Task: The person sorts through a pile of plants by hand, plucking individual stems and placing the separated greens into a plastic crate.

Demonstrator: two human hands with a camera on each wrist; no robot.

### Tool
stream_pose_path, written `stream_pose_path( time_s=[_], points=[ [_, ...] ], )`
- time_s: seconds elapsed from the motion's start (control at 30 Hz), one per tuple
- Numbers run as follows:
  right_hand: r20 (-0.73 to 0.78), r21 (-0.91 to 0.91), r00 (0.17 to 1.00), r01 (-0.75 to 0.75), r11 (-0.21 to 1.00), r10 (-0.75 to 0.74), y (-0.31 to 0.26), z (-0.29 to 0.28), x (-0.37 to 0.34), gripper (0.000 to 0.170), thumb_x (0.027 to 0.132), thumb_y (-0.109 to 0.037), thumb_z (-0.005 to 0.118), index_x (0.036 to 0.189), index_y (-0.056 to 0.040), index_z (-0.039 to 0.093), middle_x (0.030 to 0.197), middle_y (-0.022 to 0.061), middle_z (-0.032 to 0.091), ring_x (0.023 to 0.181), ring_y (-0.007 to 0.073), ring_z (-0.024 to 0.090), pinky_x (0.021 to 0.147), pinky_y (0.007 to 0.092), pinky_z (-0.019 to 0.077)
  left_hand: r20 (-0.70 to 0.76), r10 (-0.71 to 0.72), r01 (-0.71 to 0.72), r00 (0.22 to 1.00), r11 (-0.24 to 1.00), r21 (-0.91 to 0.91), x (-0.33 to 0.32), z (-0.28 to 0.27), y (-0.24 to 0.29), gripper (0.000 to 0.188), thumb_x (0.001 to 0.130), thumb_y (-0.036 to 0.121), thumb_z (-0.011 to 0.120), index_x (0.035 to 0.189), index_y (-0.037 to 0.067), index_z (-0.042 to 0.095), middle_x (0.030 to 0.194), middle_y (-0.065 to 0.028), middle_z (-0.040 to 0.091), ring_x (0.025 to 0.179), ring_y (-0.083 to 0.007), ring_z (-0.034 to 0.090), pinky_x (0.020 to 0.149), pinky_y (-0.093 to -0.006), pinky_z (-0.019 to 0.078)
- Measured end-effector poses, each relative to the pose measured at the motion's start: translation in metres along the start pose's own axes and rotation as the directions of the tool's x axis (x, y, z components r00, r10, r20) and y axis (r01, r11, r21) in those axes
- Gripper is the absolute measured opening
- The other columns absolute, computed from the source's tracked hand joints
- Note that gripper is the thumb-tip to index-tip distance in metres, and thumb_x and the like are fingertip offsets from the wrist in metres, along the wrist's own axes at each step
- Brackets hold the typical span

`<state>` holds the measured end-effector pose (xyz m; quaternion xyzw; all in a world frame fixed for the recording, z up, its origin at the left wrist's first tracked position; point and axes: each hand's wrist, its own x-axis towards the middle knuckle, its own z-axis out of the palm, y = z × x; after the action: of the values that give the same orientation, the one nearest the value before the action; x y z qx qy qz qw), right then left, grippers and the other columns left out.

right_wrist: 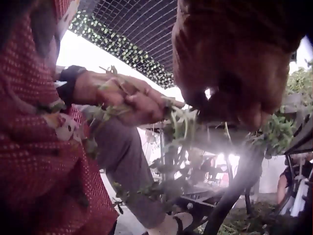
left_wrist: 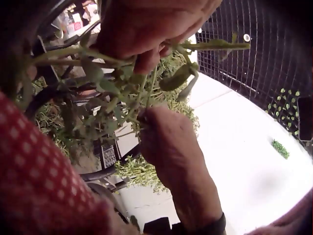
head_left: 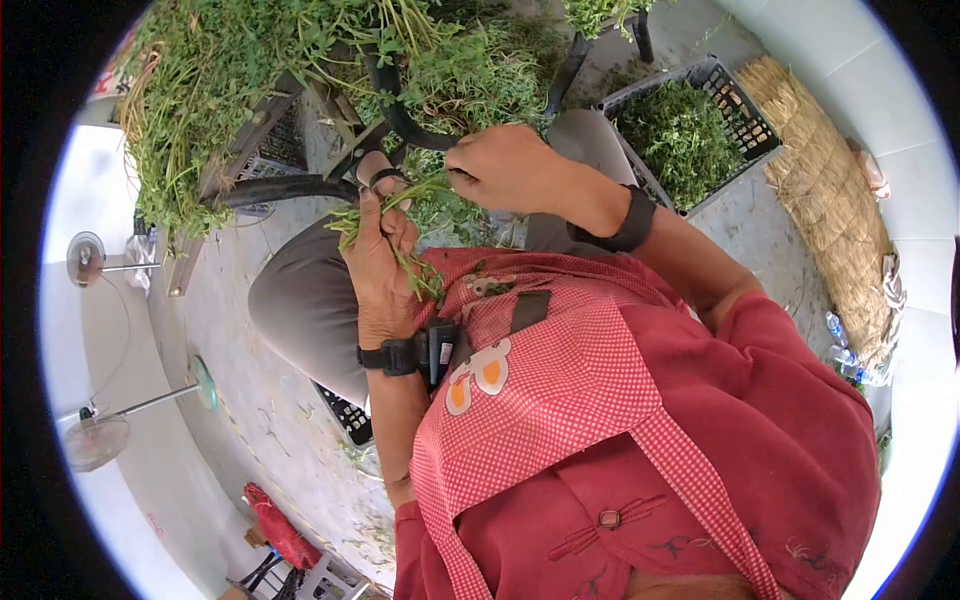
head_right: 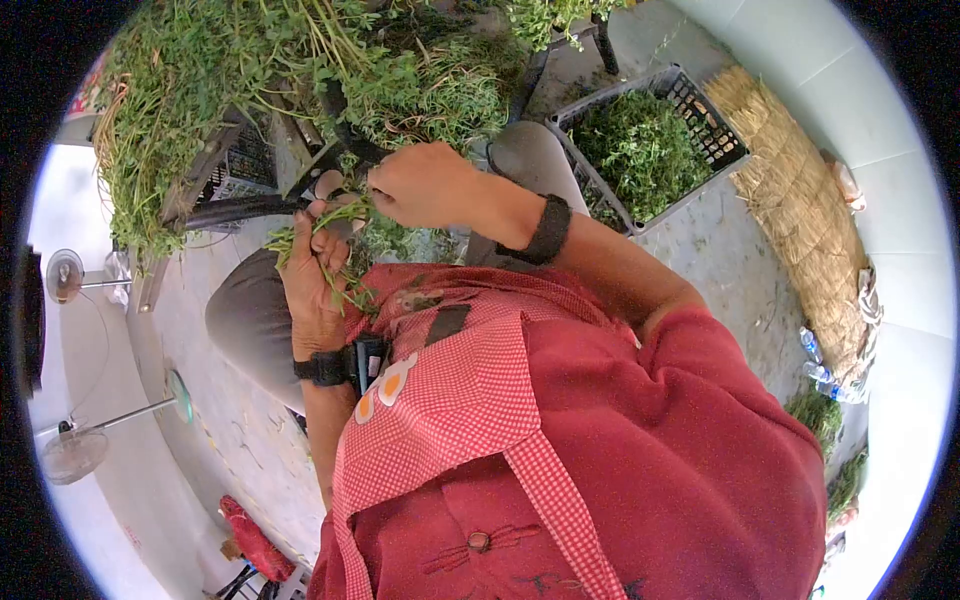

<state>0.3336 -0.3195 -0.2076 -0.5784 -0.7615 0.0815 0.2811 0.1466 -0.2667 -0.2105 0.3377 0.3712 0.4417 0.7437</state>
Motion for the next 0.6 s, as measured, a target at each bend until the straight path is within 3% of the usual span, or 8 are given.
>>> stream_pose_path(
  time_s=[0.1,0.17,0.2,0.23,0.27,0.4,0.53,0.6],
  points=[
    [-0.163,-0.047,0.979,-0.135,0.99,0.126,0.008,0.026,0.004,0.01,0.076,-0.014,0.055,0.075,-0.0037,0.055,0.072,0.0123,0.056,0.063,0.0306,0.057,0.058,0.0404,0.046,0.011,0.017,-0.017,1.0,0.999,0.044,-0.006,0.009,0.0,0.026,0.091,0.024,0.052,0.095,-0.002,0.054,0.054,0.0022,0.037,0.044,-0.0074,0.032,0.037,-0.0196,0.0247],
    [-0.305,0.49,0.919,-0.074,0.869,0.25,0.042,0.046,0.014,0.014,0.08,-0.017,0.053,0.073,-0.0042,0.052,0.07,0.0115,0.055,0.054,0.024,0.054,0.047,0.0353,0.0436,0.048,-0.012,0.015,0.999,0.998,-0.061,-0.001,-0.001,0.005,0.028,0.091,0.025,0.051,0.098,-0.002,0.053,0.055,0.0026,0.035,0.045,-0.0072,0.03,0.038,-0.0195,0.0233],
    [-0.305,0.49,0.919,-0.074,0.868,0.25,0.056,0.035,0.013,0.014,0.08,-0.017,0.053,0.073,-0.0042,0.052,0.07,0.0115,0.055,0.054,0.024,0.054,0.047,0.0353,0.0436,0.086,-0.036,0.05,0.996,0.984,-0.169,0.001,-0.006,0.008,0.03,0.092,0.026,0.05,0.101,-0.002,0.051,0.056,0.0029,0.033,0.046,-0.0071,0.028,0.039,-0.0194,0.0219],
    [-0.028,0.969,0.912,-0.075,0.234,0.409,0.07,0.014,0.006,0.017,0.083,-0.018,0.053,0.073,-0.0046,0.052,0.069,0.0092,0.054,0.052,0.0191,0.052,0.042,0.0299,0.0391,0.084,-0.038,0.052,0.996,0.985,-0.168,0.002,-0.01,0.008,0.03,0.092,0.026,0.05,0.101,-0.002,0.051,0.056,0.0029,0.033,0.046,-0.0071,0.028,0.039,-0.0194,0.0219],
    [0.275,0.834,0.909,-0.063,-0.548,0.314,0.075,-0.002,0.002,0.019,0.086,-0.02,0.052,0.074,-0.0049,0.053,0.069,0.0069,0.053,0.05,0.0143,0.049,0.037,0.0246,0.0346,0.151,-0.065,0.108,0.986,0.949,-0.296,0.003,-0.014,0.009,0.032,0.092,0.029,0.048,0.103,-0.002,0.05,0.058,0.003,0.032,0.048,-0.0072,0.027,0.039,-0.0198,0.0217],
    [0.315,0.884,0.904,-0.169,-0.436,0.289,0.04,-0.018,-0.008,0.027,0.087,-0.031,0.054,0.088,-0.0036,0.057,0.074,0.005,0.056,0.049,0.0099,0.045,0.035,0.0178,0.0305,0.3,-0.062,0.199,0.952,0.871,-0.45,0.006,-0.016,0.008,0.041,0.095,0.035,0.04,0.106,-0.003,0.048,0.062,0.0014,0.033,0.052,-0.0086,0.028,0.041,-0.0213,0.0245],
    [0.345,0.938,0.873,-0.312,-0.149,0.345,-0.009,0.002,-0.008,0.024,0.087,-0.027,0.056,0.088,-0.0031,0.059,0.069,0.0017,0.053,0.048,0.0038,0.04,0.036,0.0175,0.0269,0.221,-0.089,0.203,0.971,0.795,-0.572,0.003,-0.009,0.014,0.044,0.097,0.033,0.03,0.109,-0.005,0.047,0.064,-0.0011,0.033,0.054,-0.0111,0.03,0.044,-0.0239,0.0294],
    [0.402,0.892,0.891,-0.433,0.13,0.211,-0.017,0.019,-0.011,0.022,0.087,-0.024,0.055,0.093,-0.0034,0.062,0.064,0.0002,0.049,0.05,0.0014,0.04,0.038,0.018,0.0273,0.235,-0.041,0.19,0.971,0.727,-0.659,0.006,-0.013,0.014,0.046,0.097,0.035,0.027,0.111,-0.005,0.046,0.066,-0.0036,0.034,0.056,-0.0133,0.031,0.046,-0.0254,0.031]
  ],
)
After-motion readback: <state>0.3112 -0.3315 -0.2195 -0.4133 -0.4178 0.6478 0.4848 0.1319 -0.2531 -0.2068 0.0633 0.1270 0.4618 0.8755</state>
